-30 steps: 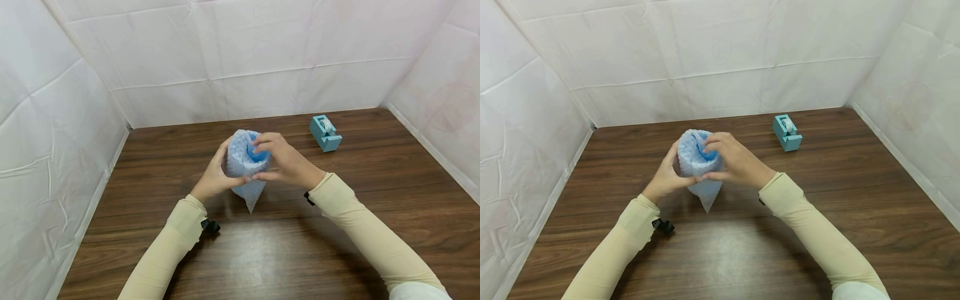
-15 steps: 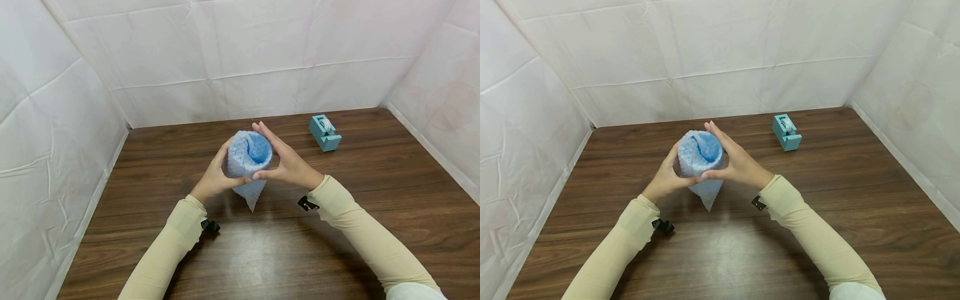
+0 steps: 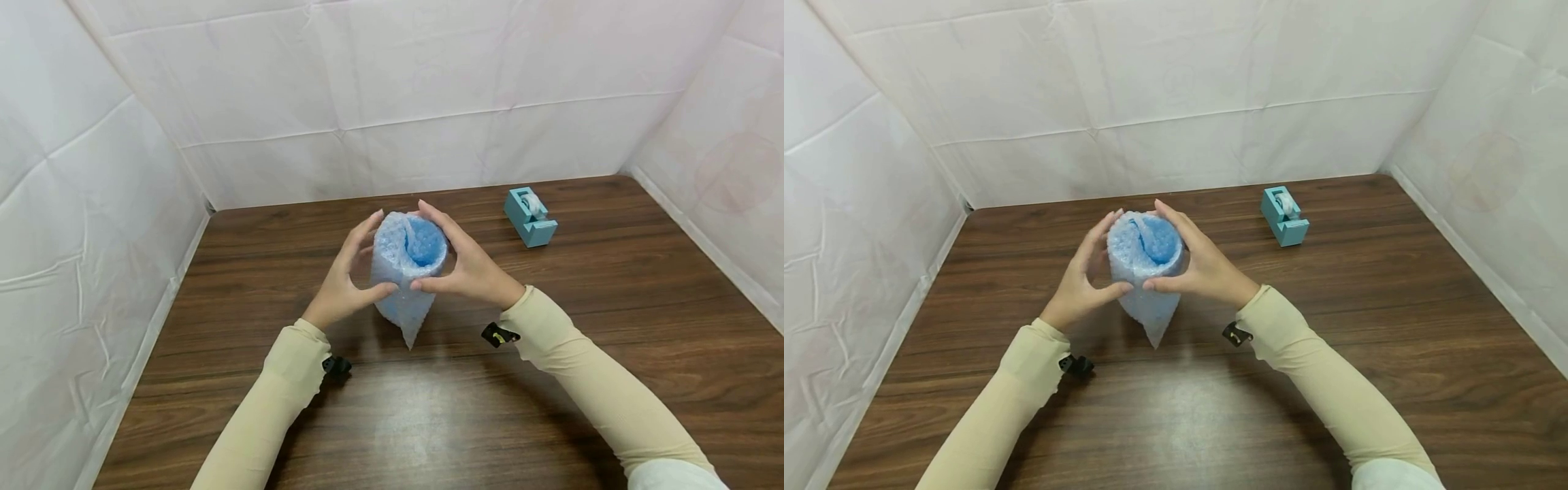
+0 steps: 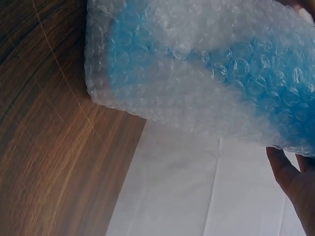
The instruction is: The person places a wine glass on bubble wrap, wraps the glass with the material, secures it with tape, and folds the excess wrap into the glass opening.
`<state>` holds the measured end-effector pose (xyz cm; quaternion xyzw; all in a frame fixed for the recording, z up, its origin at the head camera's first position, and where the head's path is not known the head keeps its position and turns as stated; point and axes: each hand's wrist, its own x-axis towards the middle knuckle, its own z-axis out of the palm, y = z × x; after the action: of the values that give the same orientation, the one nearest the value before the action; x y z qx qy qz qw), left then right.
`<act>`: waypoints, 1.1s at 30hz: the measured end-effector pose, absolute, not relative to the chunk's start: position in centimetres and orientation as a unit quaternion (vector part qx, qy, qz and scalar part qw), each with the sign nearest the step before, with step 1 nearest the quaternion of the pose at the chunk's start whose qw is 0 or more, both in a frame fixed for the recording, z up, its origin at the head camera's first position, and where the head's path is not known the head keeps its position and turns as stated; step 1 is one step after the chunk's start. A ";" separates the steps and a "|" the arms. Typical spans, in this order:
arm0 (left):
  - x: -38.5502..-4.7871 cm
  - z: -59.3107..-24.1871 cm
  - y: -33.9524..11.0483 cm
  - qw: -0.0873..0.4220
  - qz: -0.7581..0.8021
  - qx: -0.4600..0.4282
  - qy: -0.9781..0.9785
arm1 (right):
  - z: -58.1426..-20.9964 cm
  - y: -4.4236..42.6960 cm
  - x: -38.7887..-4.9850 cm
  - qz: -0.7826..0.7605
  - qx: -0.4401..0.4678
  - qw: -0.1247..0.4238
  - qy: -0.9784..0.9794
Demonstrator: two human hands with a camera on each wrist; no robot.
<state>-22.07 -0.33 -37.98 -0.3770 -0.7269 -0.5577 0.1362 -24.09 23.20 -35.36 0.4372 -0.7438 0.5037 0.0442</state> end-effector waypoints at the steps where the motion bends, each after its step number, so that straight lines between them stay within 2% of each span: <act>1: -22.0 -37.8 -0.5 0.170 -0.543 -0.385 -0.727 | -35.4 23.2 -24.1 0.504 0.436 0.045 -0.744; 5: -22.0 -37.1 -0.7 0.266 -0.489 -0.427 -0.713 | -35.3 23.2 -24.1 0.508 0.437 0.040 -0.741; 8: -22.0 -36.8 -0.7 0.295 -0.448 -0.458 -0.708 | -35.3 23.2 -24.1 0.507 0.440 0.041 -0.740; 21: -21.9 -36.7 -0.5 0.320 -0.276 -0.484 -0.766 | -35.7 23.2 -24.2 0.511 0.457 0.051 -0.726; 33: -22.1 -36.2 -0.3 0.357 -0.192 -0.473 -0.782 | -36.1 22.7 -24.1 0.493 0.471 0.069 -0.728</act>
<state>-22.15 -0.27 -36.20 -0.4729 -0.7824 -0.1920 0.3568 -24.14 22.73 -36.08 0.4710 -0.7281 0.4931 0.0695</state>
